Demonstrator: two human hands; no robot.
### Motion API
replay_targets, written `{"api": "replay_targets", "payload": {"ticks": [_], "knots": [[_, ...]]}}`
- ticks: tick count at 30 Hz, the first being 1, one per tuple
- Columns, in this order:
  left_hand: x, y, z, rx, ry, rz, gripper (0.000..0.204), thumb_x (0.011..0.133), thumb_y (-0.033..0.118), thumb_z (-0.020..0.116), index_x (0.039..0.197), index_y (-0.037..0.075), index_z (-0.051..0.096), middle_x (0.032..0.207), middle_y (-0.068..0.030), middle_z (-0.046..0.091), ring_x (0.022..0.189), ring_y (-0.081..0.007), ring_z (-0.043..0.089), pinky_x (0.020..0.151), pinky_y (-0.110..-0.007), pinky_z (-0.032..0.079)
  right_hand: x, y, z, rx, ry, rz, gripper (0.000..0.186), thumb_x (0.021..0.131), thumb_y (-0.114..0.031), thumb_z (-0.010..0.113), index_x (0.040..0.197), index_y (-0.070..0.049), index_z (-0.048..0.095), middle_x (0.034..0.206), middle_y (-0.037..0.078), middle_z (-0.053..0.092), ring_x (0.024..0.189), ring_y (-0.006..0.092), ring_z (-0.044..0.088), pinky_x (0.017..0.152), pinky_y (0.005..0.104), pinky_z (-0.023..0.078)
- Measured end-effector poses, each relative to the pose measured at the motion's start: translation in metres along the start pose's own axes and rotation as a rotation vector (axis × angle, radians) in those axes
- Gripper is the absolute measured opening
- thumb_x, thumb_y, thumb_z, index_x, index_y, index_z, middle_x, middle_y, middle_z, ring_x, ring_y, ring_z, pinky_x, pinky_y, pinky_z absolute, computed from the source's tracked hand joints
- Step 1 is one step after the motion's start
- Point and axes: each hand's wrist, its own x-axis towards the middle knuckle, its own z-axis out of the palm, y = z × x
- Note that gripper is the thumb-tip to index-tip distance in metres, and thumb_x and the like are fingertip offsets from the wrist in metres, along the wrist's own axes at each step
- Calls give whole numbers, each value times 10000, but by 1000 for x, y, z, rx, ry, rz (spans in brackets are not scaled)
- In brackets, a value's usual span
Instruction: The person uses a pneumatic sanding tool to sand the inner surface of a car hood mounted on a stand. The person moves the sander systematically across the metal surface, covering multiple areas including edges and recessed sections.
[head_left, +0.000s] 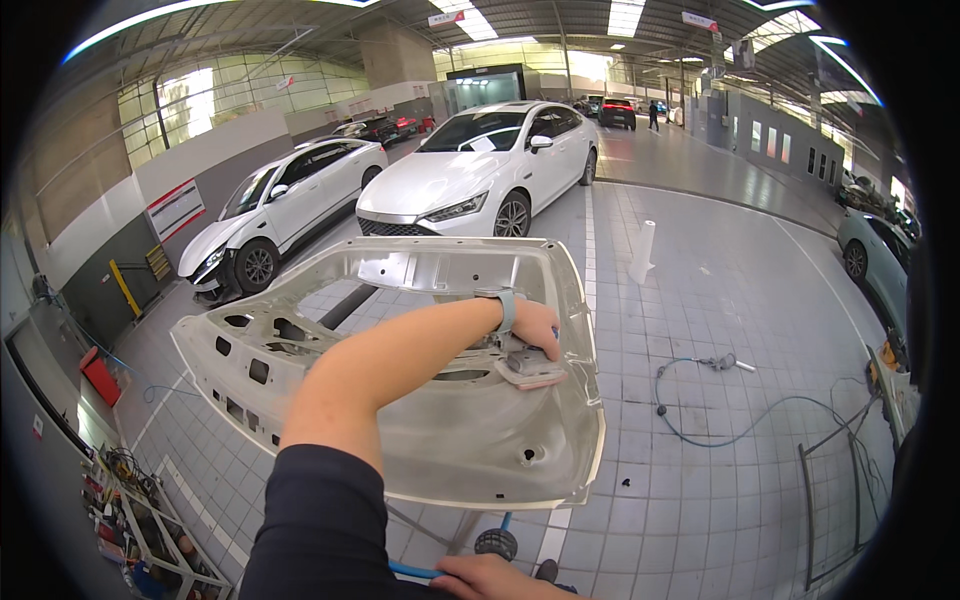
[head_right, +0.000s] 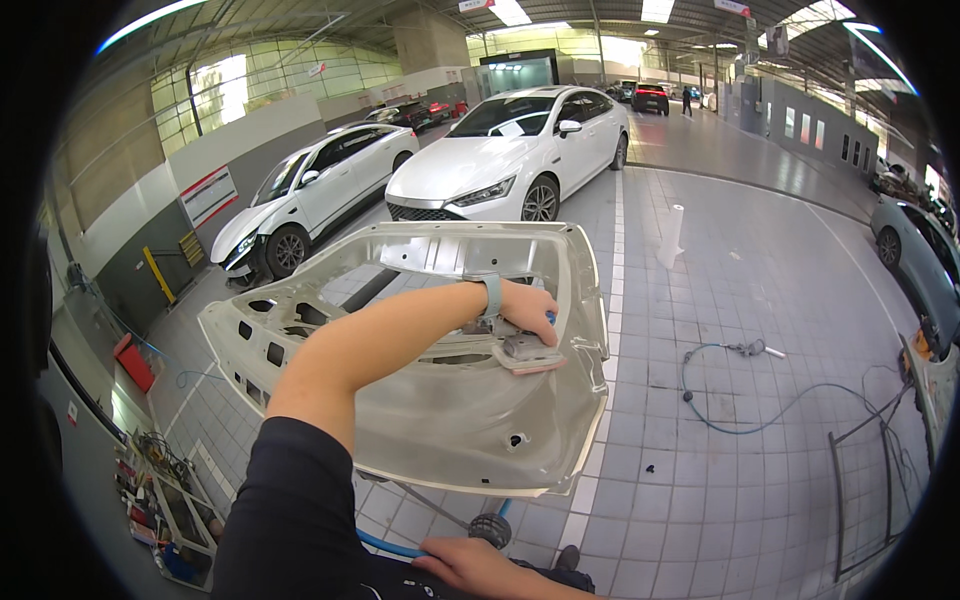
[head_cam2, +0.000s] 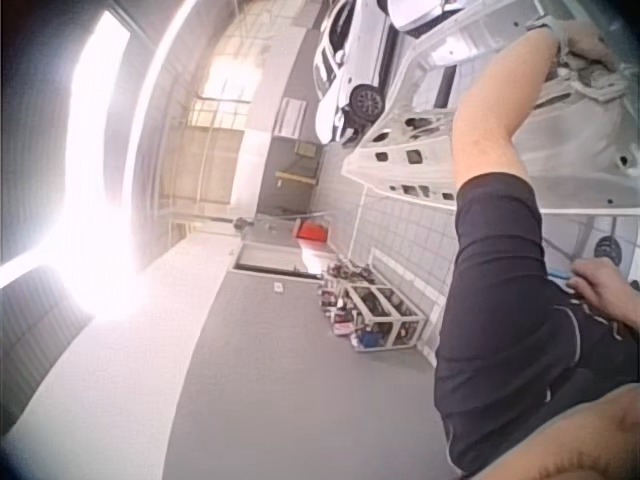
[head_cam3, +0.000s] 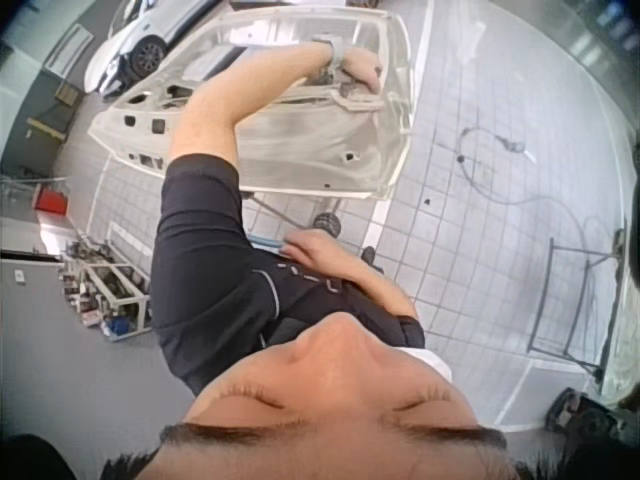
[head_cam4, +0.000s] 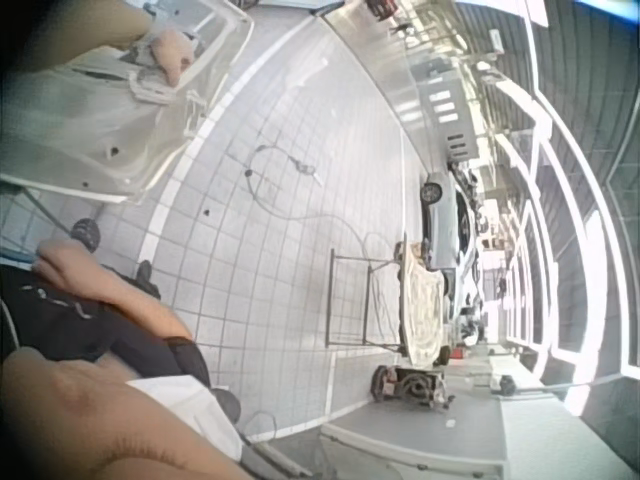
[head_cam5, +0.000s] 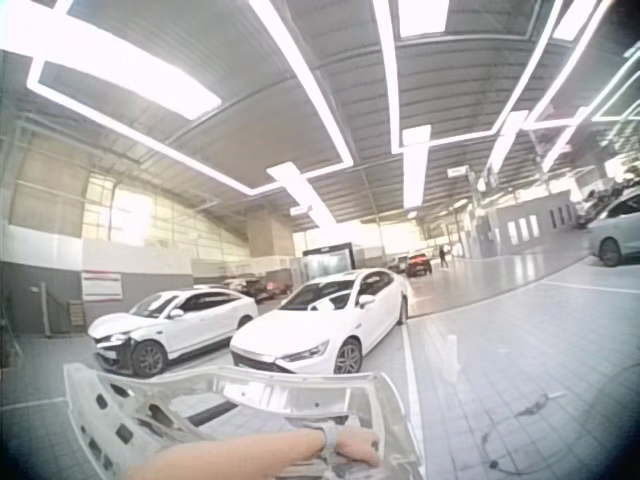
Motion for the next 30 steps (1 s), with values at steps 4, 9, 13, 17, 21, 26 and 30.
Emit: {"api": "replay_targets", "payload": {"ticks": [4, 9, 13, 17, 21, 26, 30], "knots": [[-16, -26, 1, -104, -10, -33, 664, 832, 508, 761, 1234, -19, 717, 1122, -182, 746, 1023, -306, 700, 884, -408, 539, 0, -8, -2, 0, -32, 10, 302, 1025, -282, 653, 882, -18, 615, 798, 239, 615, 787, 468, 633, 684, 520, 488], [-90, -70, 11, -84, -23, -62, 616, 854, 529, 768, 1174, 6, 712, 1085, -163, 740, 976, -298, 676, 860, -414, 522, 7, -3, 7, 11, -119, -24, 300, 1020, -278, 658, 873, -21, 609, 790, 242, 604, 768, 464, 629, 673, 521, 485], [-164, -111, 18, -44, -19, -223, 556, 846, 509, 791, 1105, 21, 723, 1029, -146, 735, 929, -269, 670, 823, -394, 519, 11, 4, 10, 32, -179, -14, 297, 1024, -272, 652, 875, -19, 606, 795, 240, 605, 760, 457, 627, 667, 519, 482], [-204, -132, 21, -81, -21, -320, 537, 852, 496, 782, 1113, 31, 719, 1026, -139, 723, 947, -261, 660, 821, -389, 512, 12, 7, 11, 46, -162, -10, 293, 1027, -267, 649, 881, -17, 606, 813, 238, 612, 759, 455, 627, 669, 517, 483], [-190, -110, 20, -149, 19, -185, 526, 856, 485, 781, 1109, 29, 713, 1027, -136, 708, 956, -257, 646, 822, -388, 505, 2, 3, 14, 53, -108, 43, 269, 1026, -252, 650, 903, -14, 626, 814, 236, 615, 771, 455, 629, 683, 515, 487], [-132, -57, 17, -66, 70, 7, 551, 855, 506, 779, 1106, 24, 691, 1017, -140, 705, 944, -266, 651, 815, -399, 508, -20, 0, 12, 101, 28, 78, 266, 1026, -247, 653, 921, -3, 649, 813, 232, 624, 797, 450, 634, 707, 509, 492], [-83, -40, 8, -76, -13, -18, 600, 840, 541, 777, 1124, 17, 699, 1036, -156, 722, 944, -289, 673, 821, -408, 524, -44, 2, -9, 80, -43, 118, 266, 1026, -233, 653, 911, 7, 650, 829, 235, 635, 796, 442, 640, 707, 508, 490]]}}
